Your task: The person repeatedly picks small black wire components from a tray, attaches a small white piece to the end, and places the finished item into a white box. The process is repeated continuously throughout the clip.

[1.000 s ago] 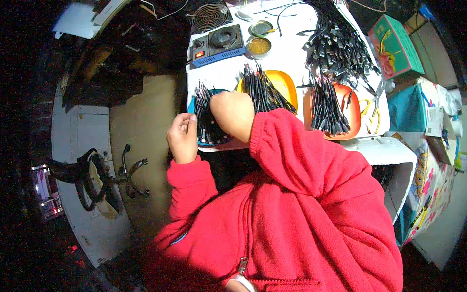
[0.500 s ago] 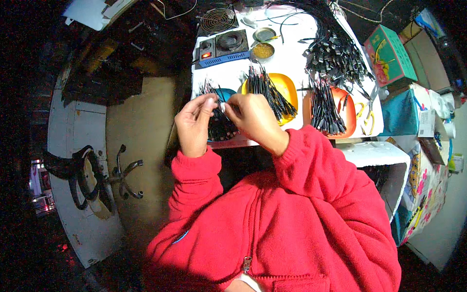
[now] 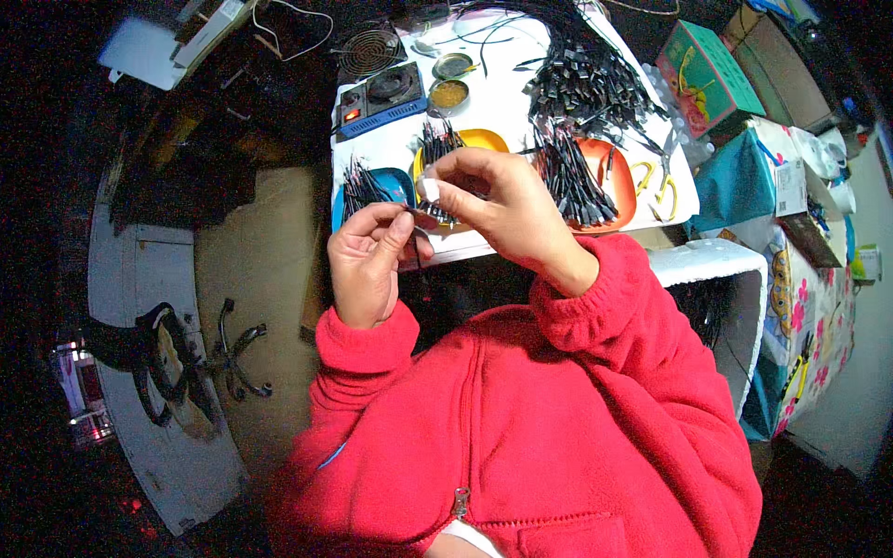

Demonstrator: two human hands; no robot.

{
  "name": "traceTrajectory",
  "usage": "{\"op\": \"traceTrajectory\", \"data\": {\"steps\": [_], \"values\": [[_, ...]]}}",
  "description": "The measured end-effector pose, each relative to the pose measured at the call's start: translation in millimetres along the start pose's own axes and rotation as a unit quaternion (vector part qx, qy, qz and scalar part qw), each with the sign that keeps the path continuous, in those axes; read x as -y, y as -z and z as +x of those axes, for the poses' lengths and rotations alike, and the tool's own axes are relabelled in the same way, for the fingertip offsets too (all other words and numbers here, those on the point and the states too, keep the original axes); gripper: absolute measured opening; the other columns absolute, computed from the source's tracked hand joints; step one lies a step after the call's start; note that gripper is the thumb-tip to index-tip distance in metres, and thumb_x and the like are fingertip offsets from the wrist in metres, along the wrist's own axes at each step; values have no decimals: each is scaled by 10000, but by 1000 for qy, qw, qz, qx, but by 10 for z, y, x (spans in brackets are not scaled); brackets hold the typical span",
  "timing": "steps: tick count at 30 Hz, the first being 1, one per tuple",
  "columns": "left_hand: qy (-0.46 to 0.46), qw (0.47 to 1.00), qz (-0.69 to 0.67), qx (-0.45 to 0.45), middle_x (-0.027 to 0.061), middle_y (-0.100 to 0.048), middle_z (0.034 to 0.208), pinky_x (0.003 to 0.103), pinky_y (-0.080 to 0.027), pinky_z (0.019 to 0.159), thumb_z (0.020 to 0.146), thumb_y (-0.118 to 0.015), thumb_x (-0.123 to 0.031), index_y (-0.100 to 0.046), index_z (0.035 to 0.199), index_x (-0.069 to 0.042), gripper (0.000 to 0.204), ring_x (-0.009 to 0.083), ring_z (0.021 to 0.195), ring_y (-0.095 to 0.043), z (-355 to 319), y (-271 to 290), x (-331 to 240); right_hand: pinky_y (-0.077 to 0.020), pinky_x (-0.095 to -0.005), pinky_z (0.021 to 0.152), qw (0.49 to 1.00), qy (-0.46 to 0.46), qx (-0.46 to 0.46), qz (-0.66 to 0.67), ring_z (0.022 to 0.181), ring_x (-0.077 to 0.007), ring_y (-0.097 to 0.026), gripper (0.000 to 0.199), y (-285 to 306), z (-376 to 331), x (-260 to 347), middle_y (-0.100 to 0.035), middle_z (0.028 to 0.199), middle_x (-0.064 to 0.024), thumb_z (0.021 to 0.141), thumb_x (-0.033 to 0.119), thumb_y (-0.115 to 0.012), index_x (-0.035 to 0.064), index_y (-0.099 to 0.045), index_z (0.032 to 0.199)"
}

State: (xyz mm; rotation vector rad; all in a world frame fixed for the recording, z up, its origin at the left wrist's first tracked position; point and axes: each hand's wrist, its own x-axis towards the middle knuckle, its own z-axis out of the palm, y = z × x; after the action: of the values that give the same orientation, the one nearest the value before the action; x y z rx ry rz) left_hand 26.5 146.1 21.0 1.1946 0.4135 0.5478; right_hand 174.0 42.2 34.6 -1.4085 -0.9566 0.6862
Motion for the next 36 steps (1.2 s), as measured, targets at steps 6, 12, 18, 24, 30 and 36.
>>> {"op": "traceTrajectory", "data": {"steps": [6,12,18,24,30,36], "values": [[-20,999,19,32,101,-682,851,202,-478,592,905,-583,-33,-622,972,40,106,88,621,-584,-46,-106,44,-475,-235,643,969,-75,78,221,704,-83,-565,169,44,-91,-11,-608,785,-23,925,159,-588,-8,-596,946],[-55,998,35,10,91,-671,822,191,-458,591,878,-617,-13,-635,1000,44,136,86,635,-569,-78,-125,173,-500,-265,665,856,-172,73,483,678,-120,-578,133,-128,-159,-290,-586,791,-40,938,146,-548,16,-550,913],[-11,1000,9,-24,86,-662,800,182,-431,570,880,-616,-24,-636,996,33,130,71,619,-544,-7,-52,286,-466,-265,631,977,-151,8,151,669,-127,-575,182,-55,-92,-687,-606,750,-37,934,185,-562,7,-604,930],[22,996,-71,-42,84,-635,755,200,-417,572,897,-597,-41,-634,998,35,132,83,596,-517,115,23,357,-509,-398,654,900,-13,-127,-416,703,-347,-648,193,177,536,-1069,-648,758,-205,808,159,-640,-18,-657,884],[39,991,-113,-65,89,-636,779,211,-446,591,906,-588,-56,-621,985,29,121,105,621,-543,153,84,358,-510,-426,690,900,-67,-108,-418,726,-378,-648,192,122,693,-1137,-635,741,-243,782,160,-640,-31,-656,793],[62,987,-133,-59,94,-647,820,218,-471,614,907,-586,-69,-613,997,16,127,125,655,-576,130,65,384,-516,-457,673,909,-72,-98,-400,729,-403,-645,224,148,636,-1128,-629,734,-259,767,195,-661,-29,-669,757]]}}
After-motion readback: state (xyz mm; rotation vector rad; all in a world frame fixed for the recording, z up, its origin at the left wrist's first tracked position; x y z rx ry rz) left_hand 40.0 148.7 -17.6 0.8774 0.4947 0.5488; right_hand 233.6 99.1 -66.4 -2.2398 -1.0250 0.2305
